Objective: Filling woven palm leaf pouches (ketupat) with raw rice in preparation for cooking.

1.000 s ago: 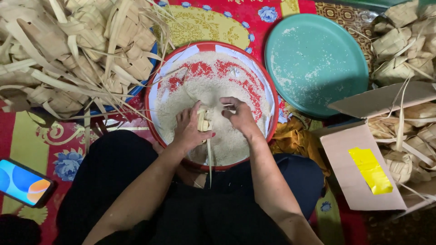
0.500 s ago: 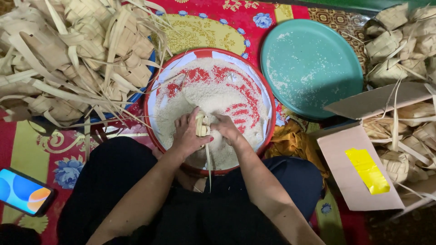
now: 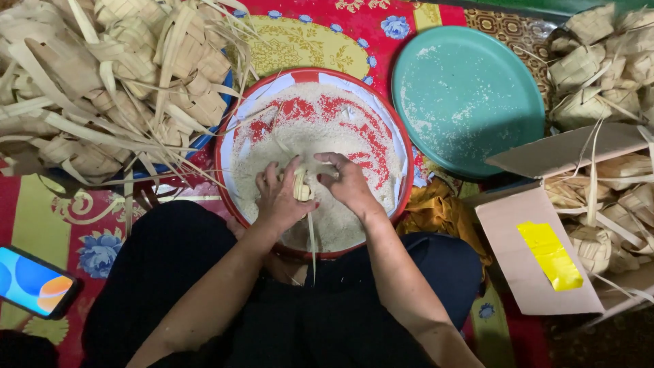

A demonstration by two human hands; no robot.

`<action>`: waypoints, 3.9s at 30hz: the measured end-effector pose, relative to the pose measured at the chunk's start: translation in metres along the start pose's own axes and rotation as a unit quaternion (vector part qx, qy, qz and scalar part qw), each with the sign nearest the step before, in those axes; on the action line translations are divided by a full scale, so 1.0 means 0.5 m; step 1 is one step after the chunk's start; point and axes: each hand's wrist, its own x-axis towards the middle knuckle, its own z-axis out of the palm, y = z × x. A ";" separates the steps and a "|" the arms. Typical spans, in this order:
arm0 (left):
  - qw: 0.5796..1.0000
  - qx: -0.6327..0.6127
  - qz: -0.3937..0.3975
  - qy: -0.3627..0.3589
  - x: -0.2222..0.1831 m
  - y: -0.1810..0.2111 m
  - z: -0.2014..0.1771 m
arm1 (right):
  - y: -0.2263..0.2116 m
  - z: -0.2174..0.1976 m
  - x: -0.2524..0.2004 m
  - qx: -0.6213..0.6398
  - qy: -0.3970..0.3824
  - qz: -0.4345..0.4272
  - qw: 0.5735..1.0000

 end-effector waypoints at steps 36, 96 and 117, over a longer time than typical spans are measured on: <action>0.969 -0.241 0.035 0.033 -0.033 0.010 -0.252 | 0.140 0.223 -0.152 0.158 -0.162 -0.093 0.970; 0.905 -0.200 0.167 0.337 0.103 -0.142 -0.183 | 0.079 0.335 0.234 0.003 0.049 0.124 0.991; 0.973 -0.164 0.110 0.118 0.058 -0.102 -0.100 | 0.044 0.027 0.027 0.228 -0.015 0.161 0.960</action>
